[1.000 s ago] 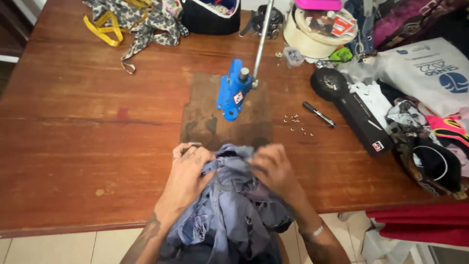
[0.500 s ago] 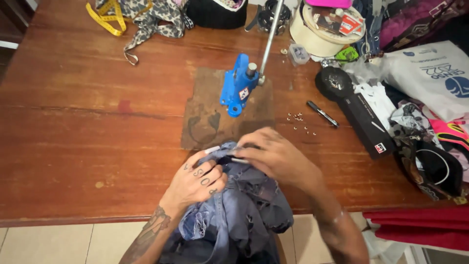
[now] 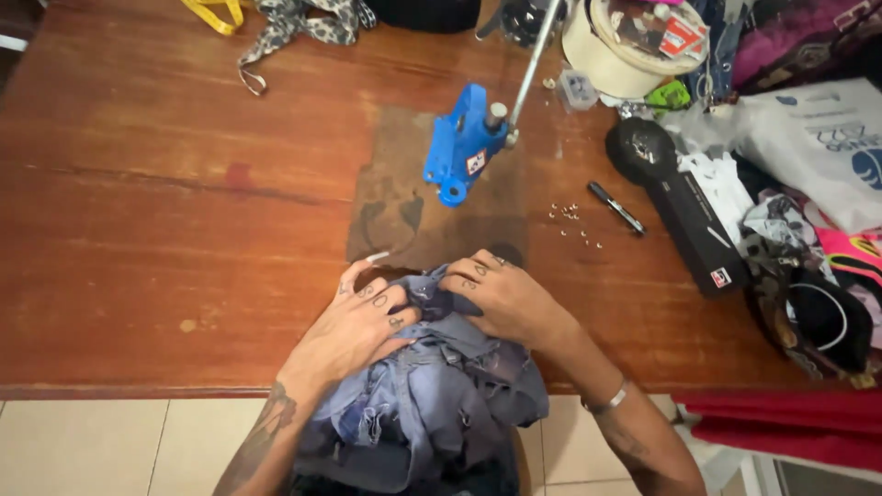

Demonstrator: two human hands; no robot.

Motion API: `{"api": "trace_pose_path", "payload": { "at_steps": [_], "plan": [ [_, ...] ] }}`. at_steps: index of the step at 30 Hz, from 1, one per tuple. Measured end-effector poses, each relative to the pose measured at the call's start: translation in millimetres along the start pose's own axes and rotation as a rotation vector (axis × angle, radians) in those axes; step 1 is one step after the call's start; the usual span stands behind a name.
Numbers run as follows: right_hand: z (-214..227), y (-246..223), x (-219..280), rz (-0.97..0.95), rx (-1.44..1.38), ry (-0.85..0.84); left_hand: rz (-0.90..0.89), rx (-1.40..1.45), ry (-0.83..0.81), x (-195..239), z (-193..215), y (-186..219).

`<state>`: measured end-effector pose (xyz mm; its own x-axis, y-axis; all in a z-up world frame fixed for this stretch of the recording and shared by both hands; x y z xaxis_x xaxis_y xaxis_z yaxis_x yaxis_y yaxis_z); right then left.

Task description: The person uses a blue manual riveting tool to attach metal rivets to a piece of blue fabric. They repeatedly place the fabric and a rivet into the tool's die, press down the handle to secure the fastener, and then remove the fabric to repeat the process.

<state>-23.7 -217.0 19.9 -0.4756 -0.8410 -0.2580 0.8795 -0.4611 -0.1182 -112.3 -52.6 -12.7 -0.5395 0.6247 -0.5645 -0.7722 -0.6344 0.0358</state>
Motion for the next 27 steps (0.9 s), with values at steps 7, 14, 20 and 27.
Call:
{"api": "trace_pose_path", "payload": {
  "at_steps": [7, 14, 20, 27],
  "plan": [
    [-19.7, -2.4, 34.7, -0.074, 0.015, 0.057, -0.007, 0.012, 0.076, 18.0, -9.2, 4.6],
    [43.4, -42.5, 52.6, 0.024, -0.104, 0.469, -0.147, -0.067, 0.226, 9.6, 22.3, 30.5],
    [40.1, -25.2, 81.6, -0.1, -0.328, 0.562, -0.379, -0.111, 0.43, 12.5, 52.1, 69.4],
    [40.9, -64.8, 71.8, 0.057, -0.155, 0.396, -0.283, -0.054, 0.402, -9.6, 84.0, 52.0]
  ]
}}
Point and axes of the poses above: each hand's wrist, its own x-axis away from the middle knuckle, its own z-axis out of the back of the hand, y = z × x, the point moved 10 cm from there along -x, towards the middle knuckle, and after that the axes turned 11 degrees about -z, right-handed, at the moved point
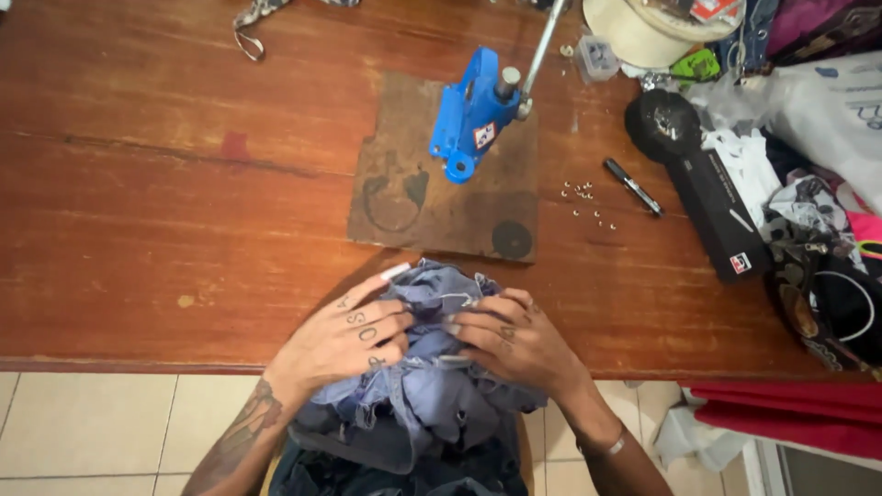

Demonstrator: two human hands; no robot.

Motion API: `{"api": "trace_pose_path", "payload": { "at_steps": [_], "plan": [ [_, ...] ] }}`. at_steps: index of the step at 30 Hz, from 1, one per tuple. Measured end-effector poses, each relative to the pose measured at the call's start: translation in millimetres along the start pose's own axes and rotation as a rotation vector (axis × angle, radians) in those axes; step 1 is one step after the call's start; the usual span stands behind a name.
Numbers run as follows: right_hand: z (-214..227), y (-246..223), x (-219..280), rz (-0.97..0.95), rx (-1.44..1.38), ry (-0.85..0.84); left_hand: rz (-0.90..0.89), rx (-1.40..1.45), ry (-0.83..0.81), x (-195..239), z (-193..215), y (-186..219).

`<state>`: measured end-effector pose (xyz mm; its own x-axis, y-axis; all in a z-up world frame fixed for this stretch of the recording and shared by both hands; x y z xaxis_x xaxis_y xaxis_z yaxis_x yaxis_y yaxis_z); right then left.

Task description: The person uses a blue manual riveting tool to attach metal rivets to a piece of blue fabric. They repeatedly place the fabric and a rivet into the tool's die, press down the handle to secure the fastener, and then remove the fabric to repeat the process.

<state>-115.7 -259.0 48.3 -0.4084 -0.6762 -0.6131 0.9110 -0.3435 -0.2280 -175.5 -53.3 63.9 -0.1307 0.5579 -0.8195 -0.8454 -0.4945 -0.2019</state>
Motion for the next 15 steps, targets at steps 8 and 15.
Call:
{"api": "trace_pose_path", "payload": {
  "at_steps": [8, 15],
  "plan": [
    [-29.5, 8.2, -5.8, -0.01, 0.01, -0.123, 0.156, 0.072, -0.218, 68.8, -42.9, -0.9],
    [-30.6, -1.1, -37.8, -0.029, 0.119, -0.187, 0.257, 0.072, -0.3, 72.1, -37.4, -11.5]
  ]
}}
Point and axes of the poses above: each hand's wrist, its own x-axis away from the middle knuckle, its own z-axis out of the back of the hand, y = z × x, the point moved 10 cm from there along -x, towards the middle knuckle, and after that the axes turned 11 degrees about -z, right-handed, at the moved point
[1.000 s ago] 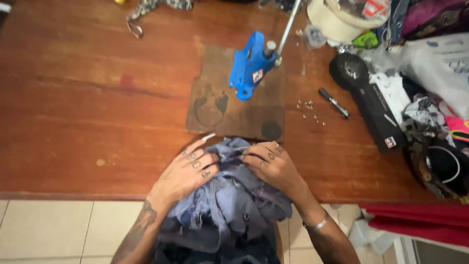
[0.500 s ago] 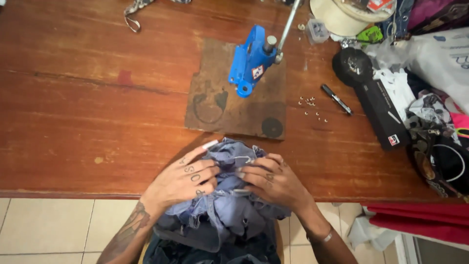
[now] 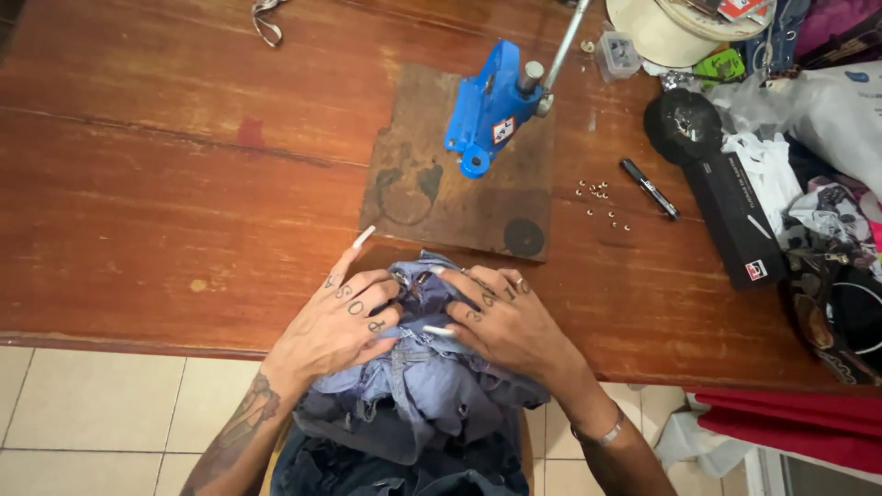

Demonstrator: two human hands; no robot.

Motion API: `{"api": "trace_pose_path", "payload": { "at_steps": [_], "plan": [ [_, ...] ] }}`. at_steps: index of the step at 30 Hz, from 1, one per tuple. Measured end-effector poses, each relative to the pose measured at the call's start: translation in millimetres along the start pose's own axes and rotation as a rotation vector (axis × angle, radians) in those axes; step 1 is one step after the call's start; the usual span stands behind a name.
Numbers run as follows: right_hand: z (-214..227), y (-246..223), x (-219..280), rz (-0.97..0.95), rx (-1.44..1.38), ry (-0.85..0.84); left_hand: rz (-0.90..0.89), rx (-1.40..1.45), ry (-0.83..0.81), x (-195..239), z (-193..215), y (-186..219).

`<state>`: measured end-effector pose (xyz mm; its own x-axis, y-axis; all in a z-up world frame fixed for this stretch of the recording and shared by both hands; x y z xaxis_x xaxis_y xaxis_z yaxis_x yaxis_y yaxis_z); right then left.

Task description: The person uses a blue manual riveting tool to attach metal rivets to a piece of blue fabric. They repeatedly place the fabric and a rivet into the tool's die, press down the handle to secure the fastener, and then remove the fabric to repeat the process.

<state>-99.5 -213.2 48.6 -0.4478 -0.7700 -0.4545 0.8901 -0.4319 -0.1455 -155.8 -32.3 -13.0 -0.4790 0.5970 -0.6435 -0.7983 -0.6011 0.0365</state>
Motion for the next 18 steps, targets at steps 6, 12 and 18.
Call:
{"api": "trace_pose_path", "payload": {
  "at_steps": [6, 12, 18],
  "plan": [
    [-15.7, 20.2, 8.3, -0.086, -0.052, 0.024, 0.033, 0.005, 0.007, 3.8, -9.6, -5.1],
    [-23.8, 11.7, -30.3, 0.286, 0.099, 0.068, 0.144, -0.022, -0.028, 7.5, -18.6, -16.4],
    [-99.9, 53.4, -45.6, 0.362, 0.099, -0.336, 0.175, 0.003, 0.003, 11.5, -22.2, -20.8]
  ]
}}
Point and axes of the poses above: each hand's wrist, its own x-axis away from the middle knuckle, its own z-axis out of the back of the hand, y = z × x, the point moved 10 cm from there along -x, towards the middle knuckle, and after that the axes turned 11 degrees about -z, right-handed, at the moved point
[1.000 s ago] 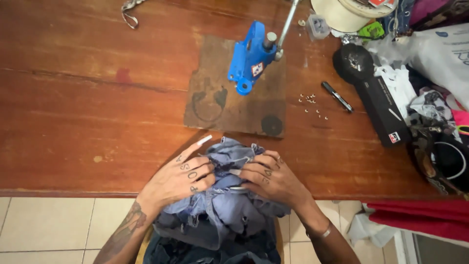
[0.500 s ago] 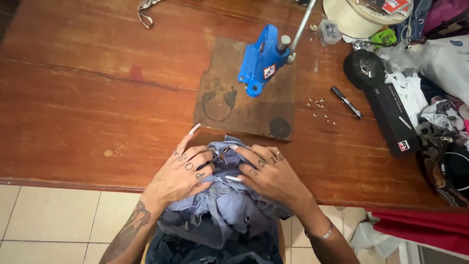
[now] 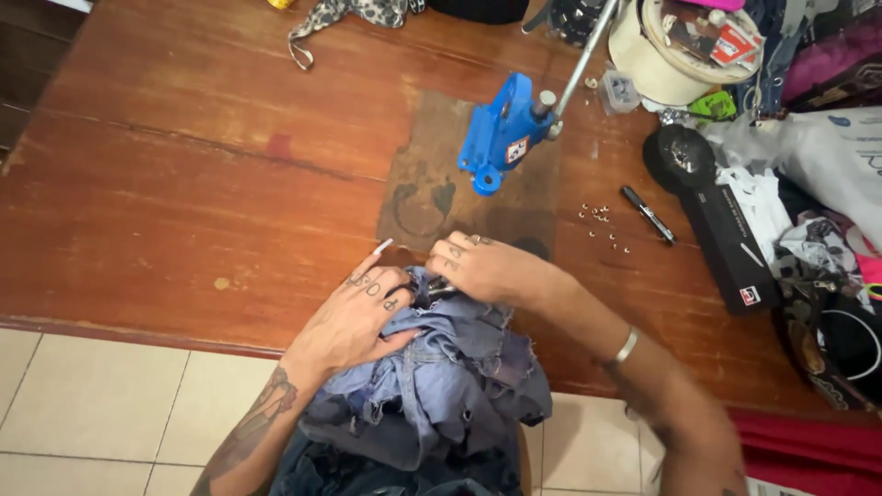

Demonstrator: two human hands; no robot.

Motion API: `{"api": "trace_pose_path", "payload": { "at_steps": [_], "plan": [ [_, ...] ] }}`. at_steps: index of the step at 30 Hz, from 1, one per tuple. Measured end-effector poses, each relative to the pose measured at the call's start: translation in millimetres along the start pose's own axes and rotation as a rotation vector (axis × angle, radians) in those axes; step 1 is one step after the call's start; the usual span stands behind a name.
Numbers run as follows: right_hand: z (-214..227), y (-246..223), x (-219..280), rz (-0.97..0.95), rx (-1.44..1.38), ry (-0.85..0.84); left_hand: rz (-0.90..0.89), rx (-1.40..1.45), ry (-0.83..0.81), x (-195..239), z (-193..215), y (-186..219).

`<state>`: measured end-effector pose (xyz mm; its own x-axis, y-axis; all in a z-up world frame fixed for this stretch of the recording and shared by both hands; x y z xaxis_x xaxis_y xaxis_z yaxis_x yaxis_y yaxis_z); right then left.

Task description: The person uses a blue manual riveting tool to attach metal rivets to a piece of blue fabric. They repeatedly place the fabric and a rivet into the tool's die, press down the handle to secure the fastener, and then remove the fabric to repeat the process.

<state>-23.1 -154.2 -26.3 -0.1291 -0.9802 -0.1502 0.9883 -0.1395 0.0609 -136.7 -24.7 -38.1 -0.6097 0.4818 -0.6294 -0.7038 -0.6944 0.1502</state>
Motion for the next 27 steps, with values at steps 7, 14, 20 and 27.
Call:
{"api": "trace_pose_path", "payload": {
  "at_steps": [7, 14, 20, 27],
  "plan": [
    [12.3, -14.1, -7.6, 0.058, -0.062, -0.089, -0.012, 0.007, 0.031, -2.6, 3.8, 5.4],
    [28.0, 45.7, 25.0, -0.381, -1.094, 0.301, 0.004, 0.027, -0.014, -5.7, 2.1, 2.8],
    [31.1, 89.7, 70.7, -0.791, -1.359, 0.713, 0.002, 0.064, -0.073, -10.7, 5.9, 2.3],
    [156.2, 128.6, 116.5, -1.089, -0.327, 0.955, 0.011, 0.081, -0.061, -9.7, 8.0, 3.6]
  ]
}}
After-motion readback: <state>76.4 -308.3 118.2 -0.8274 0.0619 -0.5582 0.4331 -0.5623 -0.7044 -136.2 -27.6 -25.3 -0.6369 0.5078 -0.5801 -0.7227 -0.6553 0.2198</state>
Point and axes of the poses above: each hand's wrist, its own x-axis away from the middle knuckle, its own z-axis out of the back of the hand, y = z × x, the point moved 10 cm from there along -x, towards the middle knuckle, and after that the axes turned 11 degrees about -z, right-handed, at the moved point
